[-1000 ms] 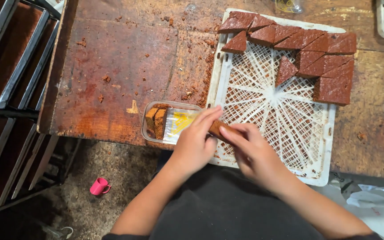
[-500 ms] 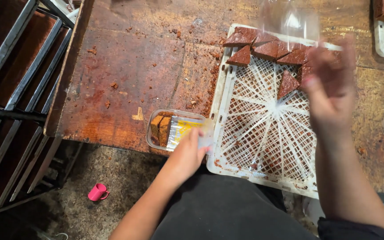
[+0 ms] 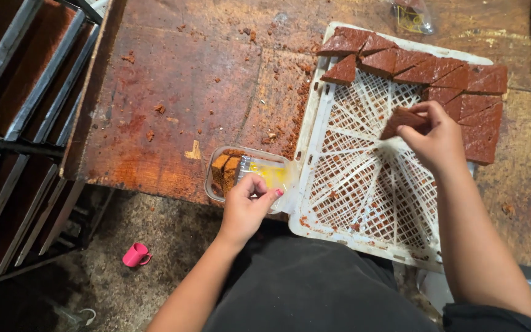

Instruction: Packaging individual brownie pieces into plastic bags from a tray on a workbench.

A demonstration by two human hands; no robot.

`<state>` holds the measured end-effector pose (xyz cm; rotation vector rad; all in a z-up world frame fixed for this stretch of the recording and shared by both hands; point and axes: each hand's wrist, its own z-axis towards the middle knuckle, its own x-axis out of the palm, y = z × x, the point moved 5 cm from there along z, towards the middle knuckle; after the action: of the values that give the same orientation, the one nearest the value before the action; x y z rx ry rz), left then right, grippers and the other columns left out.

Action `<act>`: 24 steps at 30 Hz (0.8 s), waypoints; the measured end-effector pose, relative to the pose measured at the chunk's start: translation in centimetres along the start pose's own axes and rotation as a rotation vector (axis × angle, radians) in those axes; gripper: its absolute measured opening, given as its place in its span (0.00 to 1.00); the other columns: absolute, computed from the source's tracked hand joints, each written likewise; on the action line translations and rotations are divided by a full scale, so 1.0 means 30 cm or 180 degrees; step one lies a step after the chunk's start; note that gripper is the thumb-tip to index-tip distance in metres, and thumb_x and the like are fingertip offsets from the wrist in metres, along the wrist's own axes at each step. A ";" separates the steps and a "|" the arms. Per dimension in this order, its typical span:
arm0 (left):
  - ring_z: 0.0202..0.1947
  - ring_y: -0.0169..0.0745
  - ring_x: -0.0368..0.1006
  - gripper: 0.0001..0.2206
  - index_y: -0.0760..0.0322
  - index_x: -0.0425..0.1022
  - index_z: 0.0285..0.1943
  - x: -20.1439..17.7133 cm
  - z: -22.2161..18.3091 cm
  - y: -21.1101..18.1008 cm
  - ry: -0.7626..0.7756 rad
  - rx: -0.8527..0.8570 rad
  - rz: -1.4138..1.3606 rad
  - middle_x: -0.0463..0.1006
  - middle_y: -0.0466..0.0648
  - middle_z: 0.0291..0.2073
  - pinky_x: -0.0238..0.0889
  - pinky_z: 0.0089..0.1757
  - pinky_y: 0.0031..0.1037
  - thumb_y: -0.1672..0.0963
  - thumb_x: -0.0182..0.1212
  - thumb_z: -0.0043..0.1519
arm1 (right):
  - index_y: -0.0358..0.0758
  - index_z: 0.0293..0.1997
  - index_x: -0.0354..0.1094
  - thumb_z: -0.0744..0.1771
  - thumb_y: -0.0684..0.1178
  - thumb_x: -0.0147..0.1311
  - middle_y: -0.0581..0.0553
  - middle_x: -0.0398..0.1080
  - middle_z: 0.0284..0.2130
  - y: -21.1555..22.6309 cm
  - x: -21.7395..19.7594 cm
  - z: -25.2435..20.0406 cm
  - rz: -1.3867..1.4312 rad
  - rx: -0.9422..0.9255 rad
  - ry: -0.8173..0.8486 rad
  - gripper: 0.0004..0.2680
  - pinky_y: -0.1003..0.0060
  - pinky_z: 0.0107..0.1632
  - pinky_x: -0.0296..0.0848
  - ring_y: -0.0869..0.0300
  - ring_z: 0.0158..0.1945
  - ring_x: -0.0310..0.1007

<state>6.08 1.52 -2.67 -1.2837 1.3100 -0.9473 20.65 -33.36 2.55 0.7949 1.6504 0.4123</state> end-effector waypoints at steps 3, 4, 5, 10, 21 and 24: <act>0.55 0.41 0.76 0.12 0.61 0.81 0.56 0.037 0.023 -0.063 0.0307 0.0218 0.0423 0.81 0.48 0.53 0.68 0.52 0.30 0.58 0.57 0.65 | 0.39 0.52 0.65 0.67 0.38 0.55 0.42 0.70 0.43 0.129 -0.020 -0.153 0.0628 -0.0410 0.0236 0.09 0.72 0.35 0.69 0.61 0.38 0.68; 0.55 0.41 0.76 0.12 0.61 0.81 0.56 0.050 0.026 -0.046 0.0320 0.0209 0.0418 0.81 0.48 0.53 0.68 0.52 0.30 0.58 0.57 0.65 | 0.39 0.52 0.65 0.67 0.38 0.55 0.42 0.70 0.43 0.119 0.015 -0.193 0.0623 -0.0395 0.0234 0.09 0.72 0.35 0.69 0.61 0.38 0.68; 0.55 0.48 0.76 0.17 0.62 0.81 0.56 0.066 0.031 -0.042 0.0424 0.0432 0.0279 0.81 0.52 0.54 0.68 0.54 0.36 0.64 0.51 0.61 | 0.37 0.52 0.69 0.65 0.33 0.54 0.39 0.73 0.44 0.147 0.050 -0.238 0.1132 -0.1059 0.0363 0.12 0.63 0.45 0.73 0.55 0.43 0.73; 0.61 0.68 0.70 0.26 0.77 0.74 0.61 0.107 -0.006 -0.250 0.0587 0.0849 0.0355 0.74 0.66 0.60 0.63 0.59 0.51 0.71 0.45 0.53 | 0.36 0.55 0.72 0.61 0.26 0.48 0.34 0.73 0.53 0.369 0.188 -0.485 0.1018 -0.2638 0.1076 0.20 0.52 0.59 0.73 0.44 0.56 0.74; 0.57 0.50 0.77 0.22 0.64 0.78 0.61 0.146 -0.033 -0.302 0.0042 0.2179 0.0922 0.78 0.50 0.57 0.71 0.55 0.34 0.66 0.48 0.58 | 0.46 0.44 0.76 0.65 0.38 0.55 0.47 0.75 0.36 0.317 0.191 -0.491 0.0164 -0.3080 0.0542 0.08 0.61 0.33 0.76 0.51 0.31 0.77; 0.35 0.42 0.73 0.16 0.56 0.83 0.54 0.107 -0.024 -0.362 -0.0765 0.2599 0.1661 0.82 0.41 0.49 0.69 0.38 0.29 0.59 0.54 0.60 | 0.38 0.41 0.79 0.63 0.34 0.61 0.43 0.75 0.31 0.286 0.107 -0.530 0.0958 -0.3358 -0.0205 0.07 0.64 0.33 0.76 0.54 0.29 0.75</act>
<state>7.62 -3.03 7.62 -0.3767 0.8482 -0.7861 7.55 -22.69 9.67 0.2297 1.0116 1.3079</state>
